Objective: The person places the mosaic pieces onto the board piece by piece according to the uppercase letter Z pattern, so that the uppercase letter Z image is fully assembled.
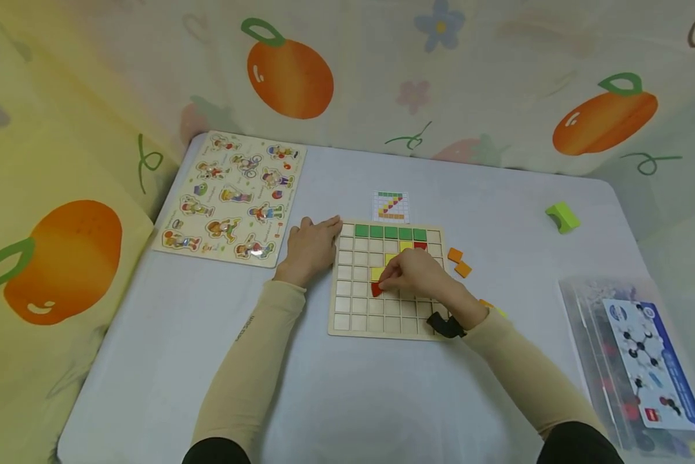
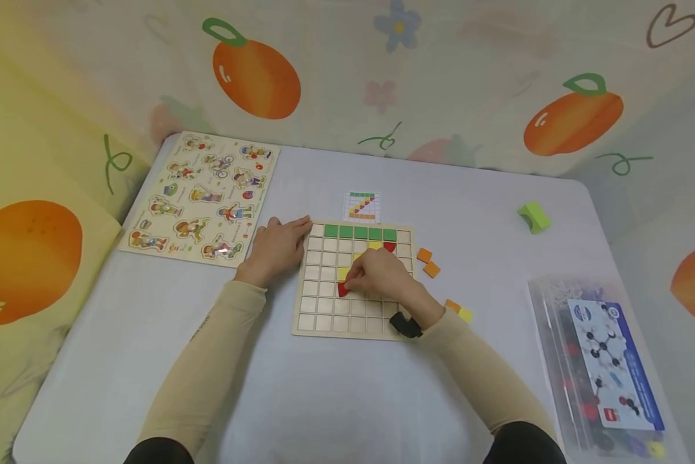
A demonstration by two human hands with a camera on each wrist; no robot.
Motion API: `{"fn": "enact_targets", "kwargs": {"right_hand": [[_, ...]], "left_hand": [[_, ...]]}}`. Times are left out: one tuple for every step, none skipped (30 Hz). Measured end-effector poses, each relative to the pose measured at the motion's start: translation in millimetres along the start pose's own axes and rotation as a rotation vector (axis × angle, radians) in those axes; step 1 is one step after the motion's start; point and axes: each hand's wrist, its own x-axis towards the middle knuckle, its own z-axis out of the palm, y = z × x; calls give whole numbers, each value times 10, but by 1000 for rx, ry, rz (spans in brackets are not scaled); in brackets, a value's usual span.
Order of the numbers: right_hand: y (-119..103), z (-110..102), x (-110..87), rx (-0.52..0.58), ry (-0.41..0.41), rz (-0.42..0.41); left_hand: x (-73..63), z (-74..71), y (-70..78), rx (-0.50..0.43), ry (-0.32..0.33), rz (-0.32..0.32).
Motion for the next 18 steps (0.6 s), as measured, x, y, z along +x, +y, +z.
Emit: {"fn": "enact_targets", "kwargs": {"right_hand": [[-10,9,9,-7,1,7],[-17,18,16,-15,2,10],[-24,21,20,-21,2,15],[-24,21,17,-30,3,19],[-25,21,14,-34,4,21],[-26,18,8,-37,4,25],[-27,14,2,-40,4,28],[-22,14,-1,-40,5,30],[-18,12,-5,-39,6,32],[-10,12,-8,-40,7,32],[-3,10,-14,-42,8,31],[8,5,-22,-45,12,32],[22,0,-30,-52,17,32],[41,-5,-37,-57,23,33],[61,-16,-50,-58,31,36],[82,-31,-66,-62,37,41],[108,-45,-81,-65,45,45],[137,-61,-97,-60,53,47]], "left_hand": [[-2,0,-1,1,-1,1],[-2,-1,-4,2,0,1],[-4,-1,-7,4,1,1],[-4,-1,-2,5,0,3],[-2,-2,1,3,-1,3],[-1,-2,2,4,-1,3],[-1,-1,4,4,-1,4],[1,0,4,7,2,6],[1,-1,5,9,3,8],[0,-2,6,9,4,10],[1,-2,3,12,7,12],[2,-3,0,16,9,13],[2,-4,-1,19,11,15],[2,-6,-4,20,12,16],[1,-7,-6,20,10,16],[0,-8,-7,19,9,16],[1,-9,-11,20,7,15],[0,-9,-13,19,6,14]]}}
